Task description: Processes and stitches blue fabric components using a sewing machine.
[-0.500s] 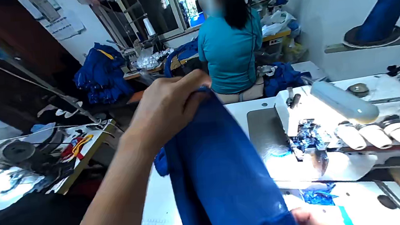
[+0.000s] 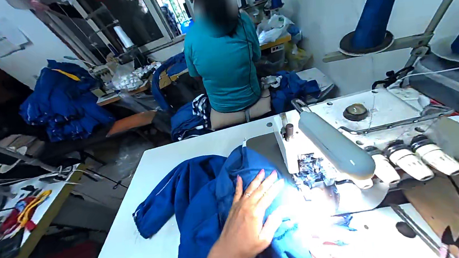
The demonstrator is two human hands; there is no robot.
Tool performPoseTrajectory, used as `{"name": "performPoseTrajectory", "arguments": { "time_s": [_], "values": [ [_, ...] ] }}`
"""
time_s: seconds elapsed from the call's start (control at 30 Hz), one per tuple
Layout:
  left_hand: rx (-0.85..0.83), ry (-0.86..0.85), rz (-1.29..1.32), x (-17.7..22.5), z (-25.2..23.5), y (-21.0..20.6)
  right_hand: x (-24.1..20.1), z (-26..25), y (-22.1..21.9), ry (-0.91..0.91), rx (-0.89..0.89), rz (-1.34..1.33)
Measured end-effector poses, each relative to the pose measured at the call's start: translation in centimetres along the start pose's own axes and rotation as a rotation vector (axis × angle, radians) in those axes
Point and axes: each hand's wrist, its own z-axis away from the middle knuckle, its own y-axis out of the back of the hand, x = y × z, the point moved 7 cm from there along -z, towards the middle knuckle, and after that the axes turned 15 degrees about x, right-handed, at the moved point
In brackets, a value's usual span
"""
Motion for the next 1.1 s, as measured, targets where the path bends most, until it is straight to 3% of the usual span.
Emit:
{"name": "performPoseTrajectory", "arguments": {
  "time_s": [0.13,0.3,0.37,0.43,0.57,0.7,0.83,0.93,1.03,1.1],
  "values": [
    [-0.060,-0.039,0.046,-0.3,-0.6,0.0,-0.7,-0.2,0.1,0.208,-0.009,0.147],
    [-0.030,0.013,0.081,1.0,0.1,0.0,-2.2,-0.7,-0.7,0.704,0.019,0.371],
    [0.020,-0.020,0.071,0.9,0.5,-0.3,-2.9,-0.9,-1.2,0.796,0.034,0.468],
    [0.037,-0.034,0.053,1.2,0.6,0.1,-4.1,-1.1,-1.4,0.825,0.070,0.394],
    [0.375,-0.126,0.041,3.4,2.0,1.9,-3.9,-1.7,-0.6,0.733,0.098,0.144],
    [0.204,-0.114,0.202,5.7,3.4,0.6,-3.7,-0.9,0.3,0.649,0.093,0.076],
    [0.320,-0.134,0.159,6.1,3.6,0.2,-5.1,-0.2,1.3,0.583,-0.052,0.033],
    [0.314,-0.044,0.201,4.9,3.5,0.5,-4.3,-1.9,6.3,0.554,0.120,0.586],
    [0.192,-0.016,0.303,4.9,3.4,0.8,-2.7,-4.5,13.8,0.298,0.378,1.135],
    [0.215,-0.053,0.275,5.2,3.2,1.7,-1.5,-5.2,16.2,0.100,0.340,1.248]
  ]
}}
